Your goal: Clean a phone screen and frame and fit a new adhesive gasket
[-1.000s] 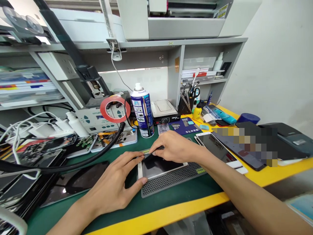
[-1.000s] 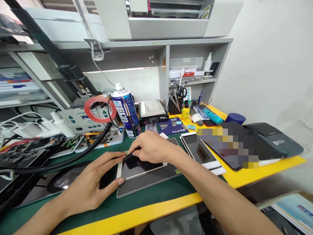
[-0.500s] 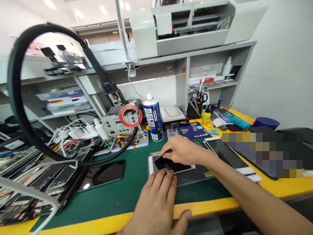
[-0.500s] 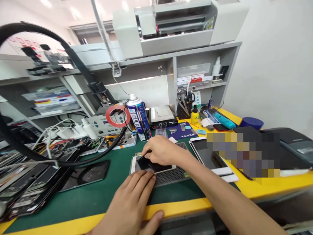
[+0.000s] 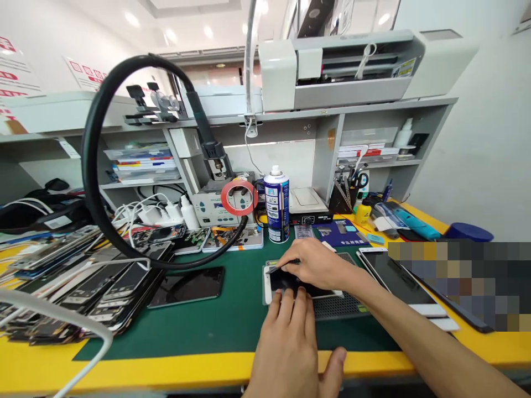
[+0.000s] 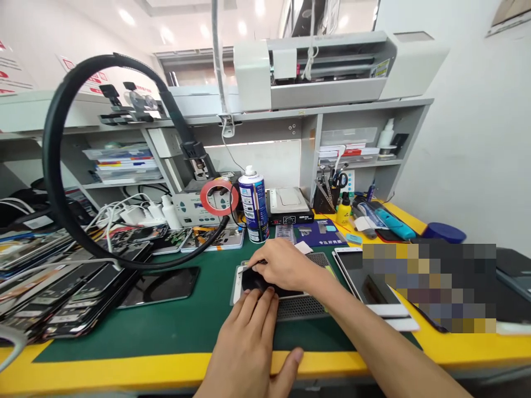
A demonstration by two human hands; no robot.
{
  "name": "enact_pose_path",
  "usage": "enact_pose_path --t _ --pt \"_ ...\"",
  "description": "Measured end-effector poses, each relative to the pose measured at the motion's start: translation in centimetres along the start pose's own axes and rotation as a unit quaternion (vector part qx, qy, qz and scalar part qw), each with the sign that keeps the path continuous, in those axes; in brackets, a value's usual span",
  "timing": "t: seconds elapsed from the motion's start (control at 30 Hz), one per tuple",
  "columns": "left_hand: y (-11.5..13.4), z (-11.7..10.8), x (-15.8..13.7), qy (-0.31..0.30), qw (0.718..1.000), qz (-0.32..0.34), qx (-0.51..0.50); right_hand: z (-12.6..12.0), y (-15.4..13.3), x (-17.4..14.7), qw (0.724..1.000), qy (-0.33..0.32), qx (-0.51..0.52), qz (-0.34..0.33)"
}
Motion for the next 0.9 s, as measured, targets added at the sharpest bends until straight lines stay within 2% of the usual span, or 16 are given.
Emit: enact_pose_path --t 0.17,0.27,0.43,0.53,0.67,0.9 --pt "0.0 -0.3 0.0 0.004 1.000 -0.016 -0.015 1.5 -0.7 0.6 0.999 0.019 0.019 -0.018" --pt "0.1 -0.5 -0.1 0.016 0.999 -0.020 -0.025 1.3 -1.1 0.7 0.998 0.055 0.038 -0.014" --pt "0.8 -0.2 0.1 0.035 0.996 -0.071 -0.028 -0.6 -0.2 0.9 0.980 0.146 0.103 0.082" --pt "1.4 -0.2 0.5 0.029 0.996 -0.086 -0.024 -0.4 1.2 1.0 0.969 0.121 0.150 0.157" --pt "1.5 -0.3 0.8 0.016 0.995 -0.092 -0.029 1.1 2.5 1.0 0.955 0.068 0.183 0.222" --pt "1.5 -0.3 0.2 0.035 0.995 -0.094 -0.026 2.3 1.9 1.3 0.954 0.040 0.169 0.245"
Point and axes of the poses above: each hand's wrist, its own x-axis towards the middle knuckle, its own z-axis out of the palm, y = z × x, the point moved 4 cm from there along x, towards the middle knuckle, and after that the axes turned 6 degrees about x, right-handed, at the moved point
